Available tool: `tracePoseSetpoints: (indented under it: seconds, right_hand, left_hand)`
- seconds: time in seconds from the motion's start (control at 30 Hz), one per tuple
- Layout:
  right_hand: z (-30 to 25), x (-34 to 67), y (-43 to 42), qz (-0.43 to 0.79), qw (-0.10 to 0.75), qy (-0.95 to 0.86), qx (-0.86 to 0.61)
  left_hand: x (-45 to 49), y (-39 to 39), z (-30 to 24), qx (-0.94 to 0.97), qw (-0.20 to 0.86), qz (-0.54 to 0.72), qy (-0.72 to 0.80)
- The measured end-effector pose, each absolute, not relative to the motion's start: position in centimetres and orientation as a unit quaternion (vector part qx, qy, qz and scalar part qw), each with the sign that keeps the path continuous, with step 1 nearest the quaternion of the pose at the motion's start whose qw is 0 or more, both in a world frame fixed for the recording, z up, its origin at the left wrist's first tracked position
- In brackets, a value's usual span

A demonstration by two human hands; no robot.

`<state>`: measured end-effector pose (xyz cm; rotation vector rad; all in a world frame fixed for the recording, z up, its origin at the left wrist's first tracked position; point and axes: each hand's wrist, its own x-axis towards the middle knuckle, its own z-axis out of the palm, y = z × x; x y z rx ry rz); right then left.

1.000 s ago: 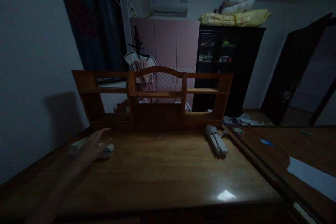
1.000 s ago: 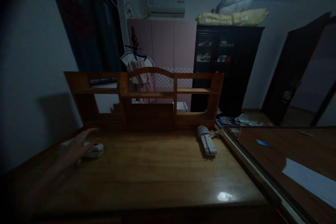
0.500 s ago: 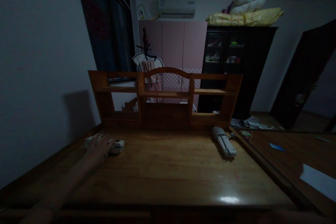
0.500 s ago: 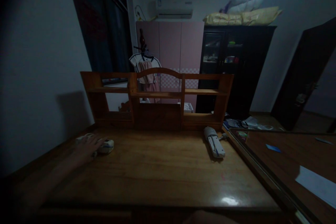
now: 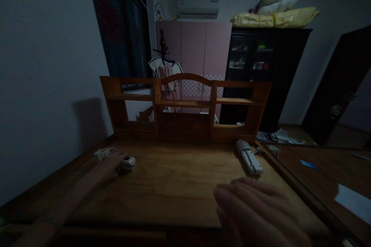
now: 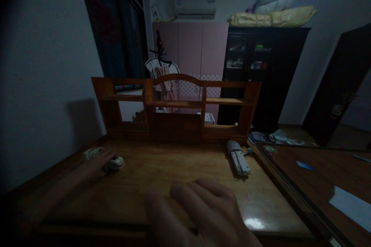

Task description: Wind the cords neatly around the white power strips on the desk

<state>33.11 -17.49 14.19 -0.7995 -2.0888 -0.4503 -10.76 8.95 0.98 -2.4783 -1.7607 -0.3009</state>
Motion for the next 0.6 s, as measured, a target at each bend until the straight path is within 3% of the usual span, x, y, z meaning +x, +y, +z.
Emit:
tracePoseSetpoints:
  seconds: [0.3,0.6]
  right_hand:
    - [9.6,32.4,-7.8,-0.135,0.211,-0.858,-0.449]
    - [2.2,35.8,-1.4,-0.079,0.185,-0.825,-0.529]
  left_hand:
    - [-5.6,8.2,-0.5,-0.872,0.042,-0.105,-0.477]
    - [12.0,6.2,2.0,-0.925,-0.035,-0.152,-0.347]
